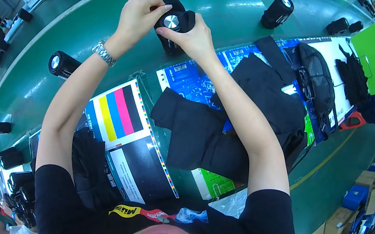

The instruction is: The person fits black fabric sleeves onto multiple black cylindrical components by hand and then places them in a stack on the work surface.

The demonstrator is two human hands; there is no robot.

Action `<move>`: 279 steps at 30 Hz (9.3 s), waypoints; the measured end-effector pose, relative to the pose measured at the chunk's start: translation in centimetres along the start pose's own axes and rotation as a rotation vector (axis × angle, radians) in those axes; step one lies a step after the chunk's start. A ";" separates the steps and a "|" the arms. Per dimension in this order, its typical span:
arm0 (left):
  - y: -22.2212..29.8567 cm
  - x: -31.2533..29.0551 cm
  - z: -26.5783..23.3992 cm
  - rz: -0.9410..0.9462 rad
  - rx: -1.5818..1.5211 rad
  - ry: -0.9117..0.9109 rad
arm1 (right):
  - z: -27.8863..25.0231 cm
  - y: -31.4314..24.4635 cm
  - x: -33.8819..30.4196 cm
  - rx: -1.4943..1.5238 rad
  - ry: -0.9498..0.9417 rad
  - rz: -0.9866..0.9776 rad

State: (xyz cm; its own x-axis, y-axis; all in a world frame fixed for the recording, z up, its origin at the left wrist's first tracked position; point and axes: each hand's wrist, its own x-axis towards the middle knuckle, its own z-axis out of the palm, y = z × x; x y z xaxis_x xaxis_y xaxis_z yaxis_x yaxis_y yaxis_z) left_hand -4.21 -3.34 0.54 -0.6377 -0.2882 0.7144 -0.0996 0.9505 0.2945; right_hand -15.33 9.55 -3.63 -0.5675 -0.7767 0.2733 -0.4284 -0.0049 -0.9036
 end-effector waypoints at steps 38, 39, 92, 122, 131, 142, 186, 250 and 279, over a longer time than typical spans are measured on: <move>3.5 0.1 11.2 -0.859 -1.352 0.318 | -2.1 4.6 6.8 0.845 0.210 0.201; 3.5 -0.1 11.7 -0.811 -1.340 0.281 | -2.3 5.5 6.6 0.854 0.208 0.212; 10.1 -17.5 -13.8 -0.793 -1.402 0.015 | 5.3 -8.2 -17.3 0.914 0.042 0.206; 2.2 -10.5 -10.1 -0.831 -0.778 0.021 | 5.4 -5.7 -4.5 0.316 0.100 -0.120; -3.5 -9.2 -3.0 -0.905 -0.700 0.492 | 9.6 -4.4 1.1 -0.141 0.314 -0.249; -4.4 -8.9 -3.6 -1.198 -1.380 0.077 | 6.5 -1.0 3.9 0.355 -0.179 0.442; -1.3 -4.1 -0.7 -1.222 -1.918 0.530 | 5.6 -1.3 -2.0 1.035 -0.382 0.463; -3.1 -7.8 4.6 -0.841 -1.023 0.526 | 11.3 5.1 3.6 0.921 -0.039 0.218; 10.6 -21.3 -20.7 -0.739 -0.529 -0.551 | -5.2 -0.2 -21.6 -0.644 -0.372 -0.519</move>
State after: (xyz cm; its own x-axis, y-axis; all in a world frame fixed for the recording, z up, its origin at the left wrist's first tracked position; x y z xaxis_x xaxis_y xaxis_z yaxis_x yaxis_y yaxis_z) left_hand 24.17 10.46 1.56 -0.8258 -0.5546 -0.1022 -0.3434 0.3508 0.8712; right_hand -6.63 29.56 -7.59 0.0225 -0.9288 0.3700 -0.9409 -0.1448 -0.3063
